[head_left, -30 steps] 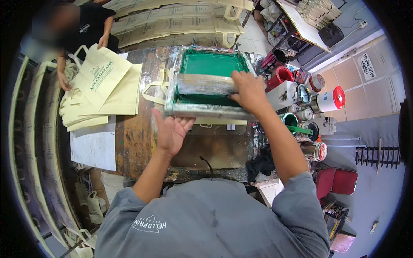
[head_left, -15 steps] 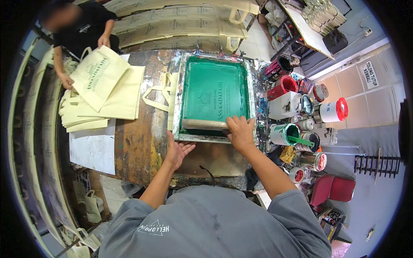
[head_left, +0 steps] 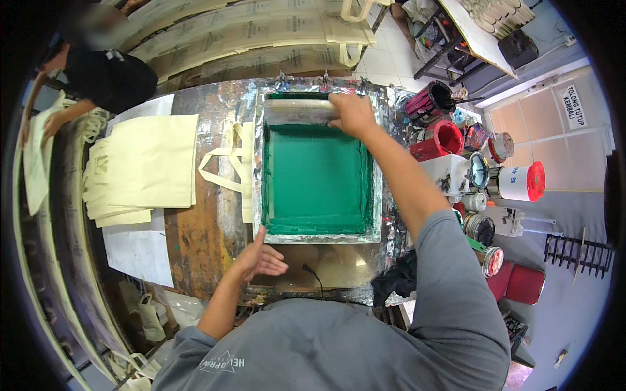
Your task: The person performs screen printing on yellow tote bags, placing each bag on a flat surface, lowering a screen frame, and using a squeegee to apply green ink before setting the bag aside.
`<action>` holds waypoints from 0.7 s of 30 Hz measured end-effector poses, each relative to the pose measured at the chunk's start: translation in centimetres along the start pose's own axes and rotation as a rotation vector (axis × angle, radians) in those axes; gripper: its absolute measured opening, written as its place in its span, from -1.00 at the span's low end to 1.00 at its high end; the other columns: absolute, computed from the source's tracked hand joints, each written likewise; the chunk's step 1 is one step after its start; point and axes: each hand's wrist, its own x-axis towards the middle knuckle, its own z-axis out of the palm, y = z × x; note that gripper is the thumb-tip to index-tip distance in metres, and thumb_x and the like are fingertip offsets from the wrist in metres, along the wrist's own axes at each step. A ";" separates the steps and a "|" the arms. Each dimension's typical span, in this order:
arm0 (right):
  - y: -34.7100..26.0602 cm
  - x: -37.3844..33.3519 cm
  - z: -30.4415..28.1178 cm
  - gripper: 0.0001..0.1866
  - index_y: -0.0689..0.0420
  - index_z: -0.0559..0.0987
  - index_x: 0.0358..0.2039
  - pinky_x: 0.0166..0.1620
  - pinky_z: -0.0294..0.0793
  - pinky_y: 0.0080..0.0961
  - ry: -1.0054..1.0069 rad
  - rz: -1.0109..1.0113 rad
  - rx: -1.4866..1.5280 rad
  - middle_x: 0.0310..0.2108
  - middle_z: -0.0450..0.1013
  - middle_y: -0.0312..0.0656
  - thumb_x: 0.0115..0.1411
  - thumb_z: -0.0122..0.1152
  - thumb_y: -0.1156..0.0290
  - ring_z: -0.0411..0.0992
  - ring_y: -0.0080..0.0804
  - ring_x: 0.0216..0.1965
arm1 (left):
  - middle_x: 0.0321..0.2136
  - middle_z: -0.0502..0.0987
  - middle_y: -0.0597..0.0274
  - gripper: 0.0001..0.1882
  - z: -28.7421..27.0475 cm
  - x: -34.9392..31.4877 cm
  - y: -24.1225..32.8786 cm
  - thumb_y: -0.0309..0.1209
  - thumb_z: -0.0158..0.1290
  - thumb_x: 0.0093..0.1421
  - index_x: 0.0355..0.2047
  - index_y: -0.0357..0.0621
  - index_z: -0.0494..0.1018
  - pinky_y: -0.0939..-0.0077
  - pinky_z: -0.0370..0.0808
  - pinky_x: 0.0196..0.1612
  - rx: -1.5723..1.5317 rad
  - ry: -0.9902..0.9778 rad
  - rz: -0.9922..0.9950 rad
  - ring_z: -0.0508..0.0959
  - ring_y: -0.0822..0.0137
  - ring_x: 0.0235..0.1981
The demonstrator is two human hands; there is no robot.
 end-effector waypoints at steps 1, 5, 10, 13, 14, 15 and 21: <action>0.1 0.8 -0.8 -0.35 -0.12 0.51 0.16 0.08 0.36 0.08 -0.006 -0.012 -0.005 0.01 0.54 -0.30 0.05 0.58 0.24 0.51 -0.21 0.08 | -0.39 0.70 -0.16 0.02 -0.3 0.0 2.3 0.48 -0.16 0.35 0.15 -0.40 0.52 0.13 0.70 -0.06 0.228 -0.002 -0.083 0.74 0.06 -0.26; 1.5 1.5 2.2 -0.35 -0.11 0.51 0.13 0.07 0.40 0.14 0.173 -0.022 -0.070 0.01 0.56 -0.29 0.03 0.60 0.22 0.52 -0.17 0.08 | -0.09 0.62 -0.09 -0.31 3.2 4.6 17.9 0.10 0.29 0.24 0.17 -0.16 0.55 0.10 0.41 0.17 0.957 0.622 1.252 0.56 -0.01 0.01; 0.7 2.6 2.9 -0.39 -0.10 0.52 0.07 -0.08 0.48 -0.11 0.229 -0.091 -0.060 -0.10 0.59 -0.27 0.00 0.59 0.27 0.58 -0.12 -0.02 | -0.20 0.61 0.07 -0.30 3.1 16.6 29.0 0.28 0.23 0.18 -0.06 -0.13 0.58 0.12 0.46 -0.02 1.462 0.913 1.435 0.58 0.02 -0.09; 0.8 1.2 3.2 -0.39 -0.06 0.50 -0.01 -0.14 0.52 -0.08 0.287 -0.118 -0.036 -0.16 0.55 -0.27 -0.07 0.62 0.26 0.56 -0.13 -0.08 | -0.42 0.57 0.18 -0.36 3.3 18.1 27.9 0.31 0.21 0.16 -0.37 -0.10 0.54 0.18 0.47 -0.22 1.553 0.926 1.311 0.59 0.08 -0.33; 0.5 0.0 3.4 -0.41 -0.05 0.51 -0.01 -0.15 0.51 -0.09 0.274 -0.119 -0.033 -0.17 0.55 -0.27 -0.06 0.61 0.27 0.56 -0.13 -0.09 | -0.48 0.53 0.22 -0.37 3.1 18.0 26.6 0.31 0.21 0.15 -0.45 -0.08 0.49 0.19 0.46 -0.28 1.535 0.940 1.402 0.57 0.10 -0.39; 0.0 -1.2 3.7 -0.41 -0.05 0.51 -0.01 -0.15 0.51 -0.09 0.275 -0.110 -0.028 -0.17 0.55 -0.27 -0.05 0.61 0.27 0.56 -0.13 -0.09 | -0.54 0.50 0.25 -0.36 3.1 17.6 25.7 0.31 0.21 0.14 -0.53 -0.06 0.45 0.20 0.44 -0.34 1.510 0.963 1.496 0.55 0.12 -0.46; -3.8 -9.9 4.7 -0.61 -0.10 0.51 -0.02 -0.16 0.40 -0.11 0.204 -0.085 -0.024 -0.18 0.53 -0.26 0.13 0.39 0.35 0.54 -0.16 -0.09 | -0.56 0.41 0.27 -0.38 4.2 13.1 17.1 0.31 0.25 0.08 -0.54 0.00 0.42 0.24 0.36 -0.38 1.494 0.944 1.459 0.48 0.18 -0.50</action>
